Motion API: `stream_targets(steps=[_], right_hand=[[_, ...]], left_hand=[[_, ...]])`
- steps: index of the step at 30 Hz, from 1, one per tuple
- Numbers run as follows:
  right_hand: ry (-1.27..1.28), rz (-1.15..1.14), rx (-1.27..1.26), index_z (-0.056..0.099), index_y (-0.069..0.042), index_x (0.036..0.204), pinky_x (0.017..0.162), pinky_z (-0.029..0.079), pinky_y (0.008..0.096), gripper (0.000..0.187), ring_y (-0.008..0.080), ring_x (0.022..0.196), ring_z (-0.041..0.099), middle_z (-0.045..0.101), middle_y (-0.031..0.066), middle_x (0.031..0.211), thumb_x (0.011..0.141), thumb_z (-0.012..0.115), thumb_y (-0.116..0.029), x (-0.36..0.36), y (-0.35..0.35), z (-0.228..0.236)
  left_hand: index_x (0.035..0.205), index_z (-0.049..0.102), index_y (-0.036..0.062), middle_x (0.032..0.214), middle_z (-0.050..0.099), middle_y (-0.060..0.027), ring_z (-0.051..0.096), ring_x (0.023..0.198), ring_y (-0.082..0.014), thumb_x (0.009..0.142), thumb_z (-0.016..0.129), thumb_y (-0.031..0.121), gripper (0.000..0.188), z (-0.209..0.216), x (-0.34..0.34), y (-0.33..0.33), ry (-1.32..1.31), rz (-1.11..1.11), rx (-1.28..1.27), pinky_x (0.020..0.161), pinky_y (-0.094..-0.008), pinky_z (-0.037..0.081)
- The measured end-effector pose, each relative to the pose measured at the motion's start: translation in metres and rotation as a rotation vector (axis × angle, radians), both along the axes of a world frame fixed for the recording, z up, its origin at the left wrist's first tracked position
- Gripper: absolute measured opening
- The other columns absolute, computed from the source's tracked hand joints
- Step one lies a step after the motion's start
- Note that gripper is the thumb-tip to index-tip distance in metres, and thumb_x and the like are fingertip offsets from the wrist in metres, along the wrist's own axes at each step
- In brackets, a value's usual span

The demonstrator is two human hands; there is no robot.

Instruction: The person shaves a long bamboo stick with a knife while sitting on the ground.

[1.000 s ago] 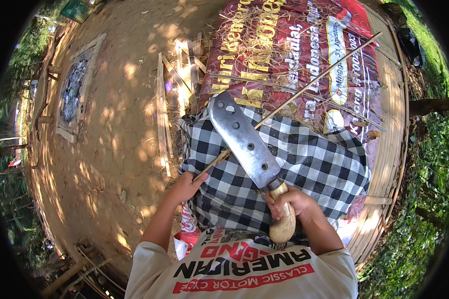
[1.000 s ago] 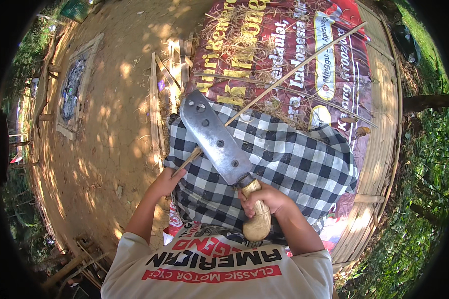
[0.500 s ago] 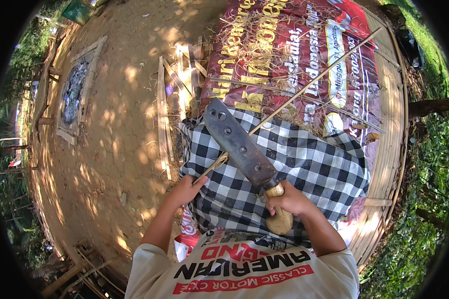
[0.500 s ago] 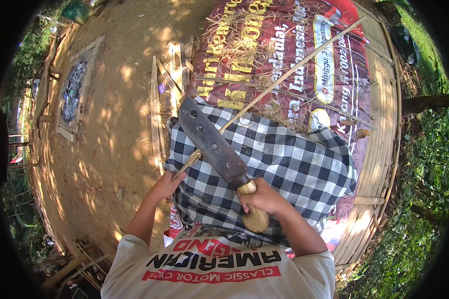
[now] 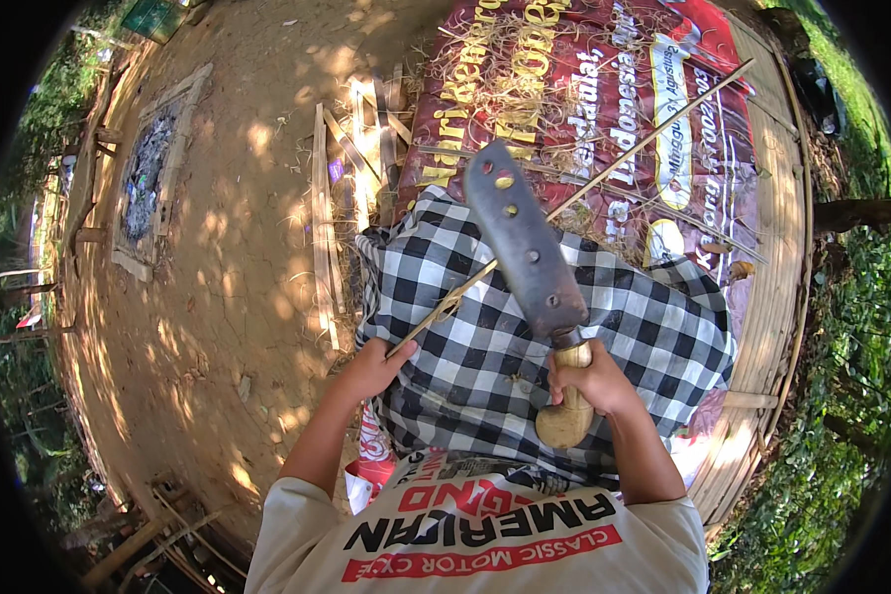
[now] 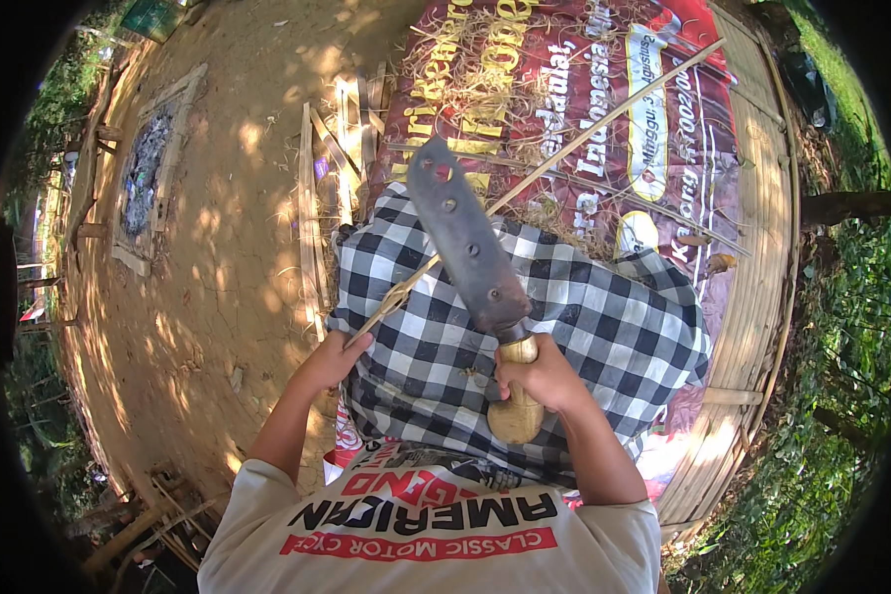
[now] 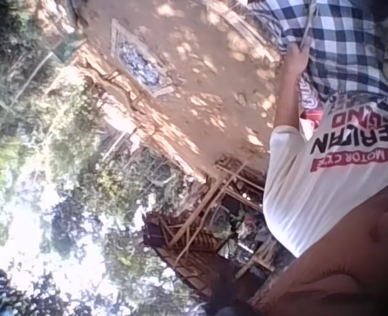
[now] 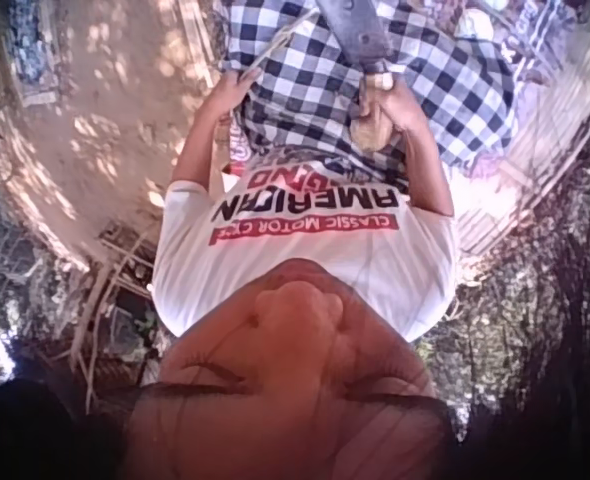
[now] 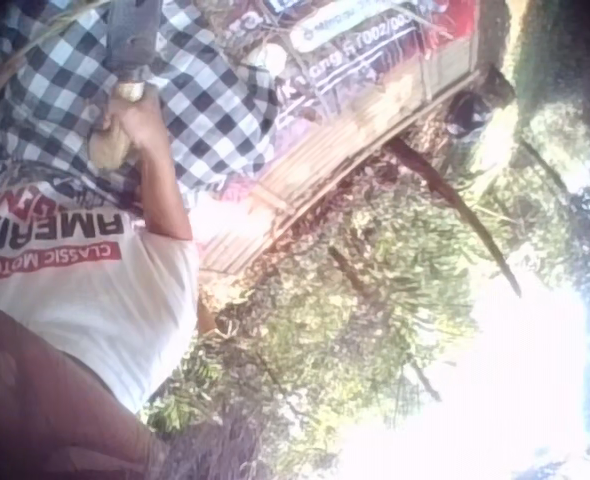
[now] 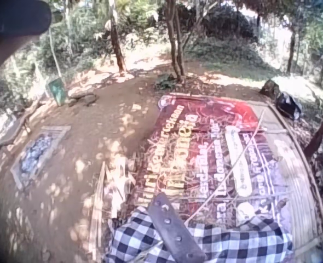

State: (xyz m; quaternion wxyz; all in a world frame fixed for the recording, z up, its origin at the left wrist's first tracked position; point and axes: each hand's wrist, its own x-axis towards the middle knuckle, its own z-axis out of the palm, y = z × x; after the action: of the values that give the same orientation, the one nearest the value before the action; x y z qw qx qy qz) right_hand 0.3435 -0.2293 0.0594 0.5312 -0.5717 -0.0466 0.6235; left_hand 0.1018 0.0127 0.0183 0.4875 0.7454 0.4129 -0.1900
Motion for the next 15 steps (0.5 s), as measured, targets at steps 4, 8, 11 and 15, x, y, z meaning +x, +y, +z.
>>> stream_targets(steps=[4, 8, 11, 15], right_hand=[[0.004, 0.260, -0.024, 0.055, 0.003, 0.082, 0.053, 0.048, 0.0309, 0.018, 0.0189, 0.052, 0.057, 0.057, 0.0081, 0.061, 0.065, 0.063, 0.003, -0.018, 0.003, -0.007], [0.333, 0.178, -0.005, 0.054, 0.003, 0.083, 0.050, 0.048, 0.0329, 0.023, 0.0204, 0.051, 0.057, 0.055, 0.0100, 0.060, 0.062, 0.064, 0.004, -0.013, 0.002, -0.010], [0.424, 0.143, 0.081, 0.052, 0.003, 0.085, 0.049, 0.048, 0.0347, 0.027, 0.0228, 0.048, 0.056, 0.054, 0.0124, 0.059, 0.060, 0.061, 0.005, -0.018, 0.000, -0.008], [0.162, -0.063, 0.055, 0.051, 0.004, 0.084, 0.049, 0.048, 0.0347, 0.025, 0.0222, 0.049, 0.057, 0.055, 0.0128, 0.059, 0.061, 0.060, 0.005, -0.005, -0.001, 0.003]], left_hand=[[0.080, 0.060, -0.0129, 0.065, 0.060, -0.0234, 0.061, 0.064, -0.0306, 0.092, 0.054, 0.054, 0.069, -0.016, -0.012, 0.003, 0.023, -0.004, 0.044, 0.066, -0.0402, 0.047], [0.079, 0.059, -0.0132, 0.064, 0.059, -0.0234, 0.060, 0.063, -0.0305, 0.092, 0.054, 0.054, 0.069, -0.011, -0.010, -0.003, -0.001, 0.009, 0.045, 0.065, -0.0408, 0.047], [0.079, 0.059, -0.0133, 0.063, 0.058, -0.0230, 0.058, 0.062, -0.0292, 0.092, 0.054, 0.054, 0.069, -0.011, -0.008, -0.003, -0.039, 0.030, 0.040, 0.064, -0.0411, 0.046], [0.081, 0.059, -0.0134, 0.063, 0.058, -0.0219, 0.057, 0.062, -0.0259, 0.093, 0.053, 0.054, 0.069, 0.005, -0.001, -0.008, 0.099, 0.014, 0.105, 0.064, -0.0410, 0.046]])
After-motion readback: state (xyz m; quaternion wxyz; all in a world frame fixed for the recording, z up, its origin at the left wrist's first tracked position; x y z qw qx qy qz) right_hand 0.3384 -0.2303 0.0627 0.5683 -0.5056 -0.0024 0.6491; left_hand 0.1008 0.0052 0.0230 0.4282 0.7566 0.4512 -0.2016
